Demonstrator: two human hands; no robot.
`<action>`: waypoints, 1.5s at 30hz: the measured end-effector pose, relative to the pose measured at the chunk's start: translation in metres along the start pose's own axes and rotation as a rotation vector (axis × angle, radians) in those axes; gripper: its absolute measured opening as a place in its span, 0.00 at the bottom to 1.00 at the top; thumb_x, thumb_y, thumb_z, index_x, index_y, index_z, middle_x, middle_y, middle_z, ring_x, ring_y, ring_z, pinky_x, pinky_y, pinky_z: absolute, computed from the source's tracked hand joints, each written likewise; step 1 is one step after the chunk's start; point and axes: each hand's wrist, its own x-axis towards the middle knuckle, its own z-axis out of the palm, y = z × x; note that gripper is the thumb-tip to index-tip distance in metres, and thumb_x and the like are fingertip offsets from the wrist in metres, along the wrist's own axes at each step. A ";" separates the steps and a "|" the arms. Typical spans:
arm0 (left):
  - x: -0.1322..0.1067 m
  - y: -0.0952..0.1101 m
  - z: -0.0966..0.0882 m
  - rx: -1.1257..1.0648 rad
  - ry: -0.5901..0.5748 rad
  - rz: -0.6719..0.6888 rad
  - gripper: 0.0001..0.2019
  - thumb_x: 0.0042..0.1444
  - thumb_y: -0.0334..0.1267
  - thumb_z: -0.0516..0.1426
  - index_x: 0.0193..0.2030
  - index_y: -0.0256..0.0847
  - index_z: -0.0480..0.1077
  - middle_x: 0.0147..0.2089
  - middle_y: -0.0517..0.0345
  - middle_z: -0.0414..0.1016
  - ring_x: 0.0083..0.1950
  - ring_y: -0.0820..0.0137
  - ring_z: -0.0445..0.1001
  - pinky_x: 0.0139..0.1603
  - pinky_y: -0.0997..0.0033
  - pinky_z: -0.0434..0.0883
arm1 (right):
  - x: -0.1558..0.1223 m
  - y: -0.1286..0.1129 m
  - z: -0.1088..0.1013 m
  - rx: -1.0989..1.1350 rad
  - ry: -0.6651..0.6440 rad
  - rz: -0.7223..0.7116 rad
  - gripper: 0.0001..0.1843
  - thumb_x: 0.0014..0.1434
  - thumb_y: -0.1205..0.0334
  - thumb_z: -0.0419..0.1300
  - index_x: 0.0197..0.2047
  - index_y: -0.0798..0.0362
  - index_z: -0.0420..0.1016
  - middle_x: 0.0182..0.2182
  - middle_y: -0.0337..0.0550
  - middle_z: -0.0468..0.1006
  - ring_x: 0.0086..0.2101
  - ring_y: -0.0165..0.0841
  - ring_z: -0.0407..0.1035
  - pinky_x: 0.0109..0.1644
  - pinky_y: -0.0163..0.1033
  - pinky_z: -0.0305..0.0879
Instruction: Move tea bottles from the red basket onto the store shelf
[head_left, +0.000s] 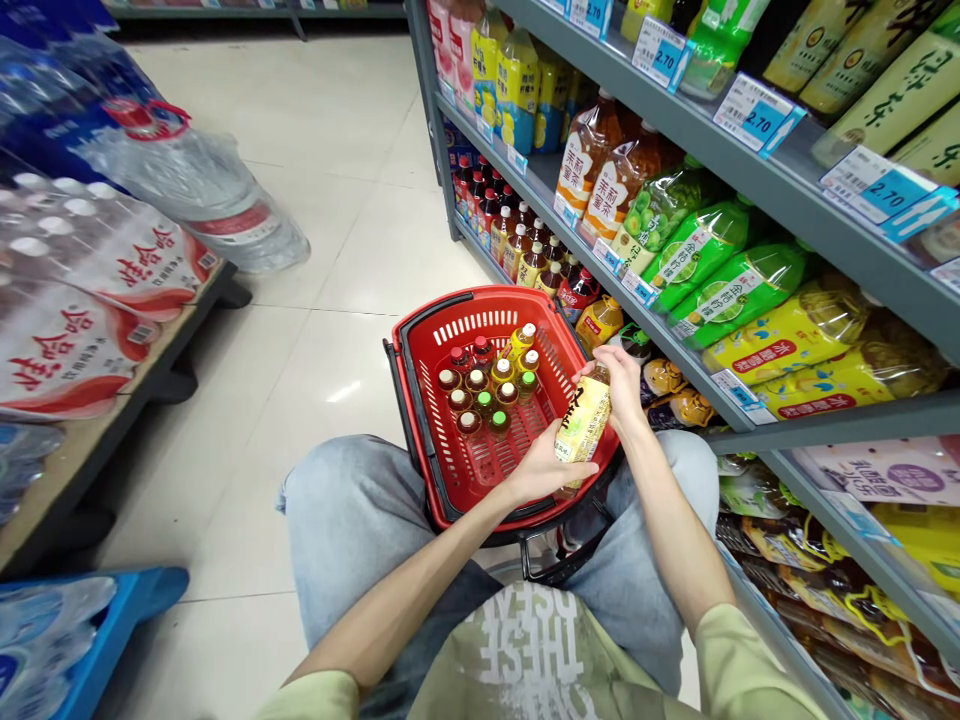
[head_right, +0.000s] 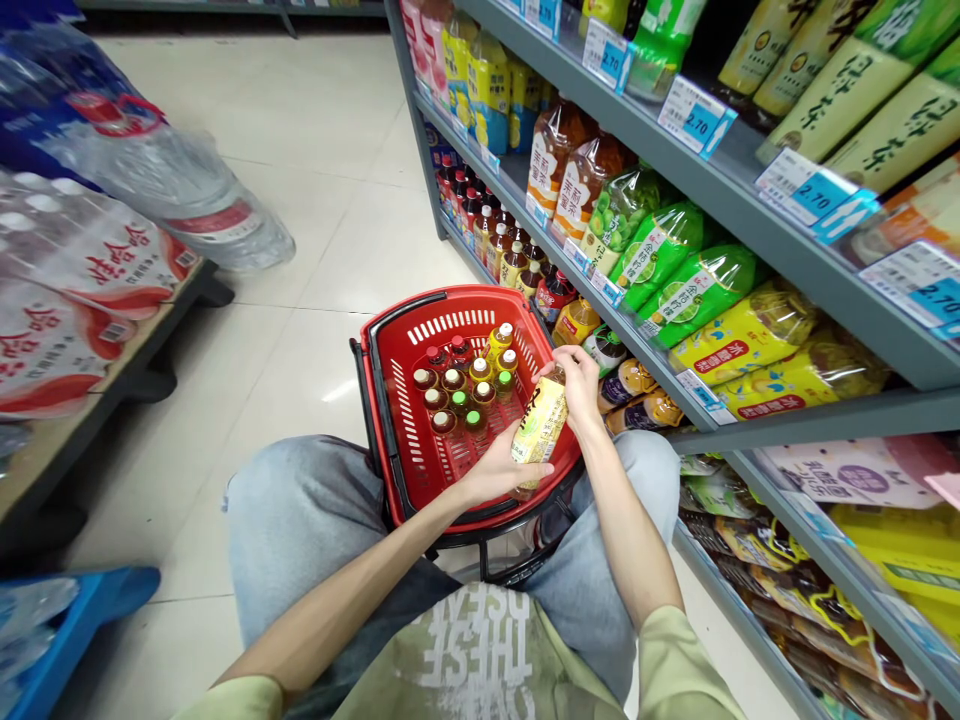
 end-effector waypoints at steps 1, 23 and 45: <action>0.000 0.000 0.000 0.004 0.000 0.006 0.38 0.43 0.39 0.73 0.59 0.34 0.64 0.55 0.43 0.75 0.53 0.58 0.75 0.58 0.55 0.70 | 0.000 0.000 0.000 0.000 0.002 0.003 0.11 0.48 0.60 0.68 0.33 0.50 0.70 0.18 0.32 0.72 0.22 0.34 0.75 0.26 0.36 0.71; 0.000 0.001 0.001 -0.010 -0.010 0.036 0.38 0.43 0.40 0.73 0.59 0.35 0.64 0.55 0.44 0.76 0.52 0.59 0.76 0.56 0.59 0.72 | 0.002 0.002 -0.003 -0.035 -0.007 -0.009 0.10 0.50 0.60 0.66 0.34 0.50 0.69 0.18 0.31 0.71 0.21 0.33 0.74 0.28 0.37 0.73; 0.001 0.002 0.002 -0.096 -0.029 -0.001 0.37 0.43 0.38 0.73 0.58 0.37 0.63 0.53 0.47 0.76 0.51 0.62 0.76 0.57 0.58 0.71 | 0.004 0.005 -0.004 -0.038 -0.011 -0.014 0.10 0.50 0.60 0.66 0.33 0.50 0.70 0.18 0.32 0.72 0.21 0.34 0.75 0.27 0.37 0.72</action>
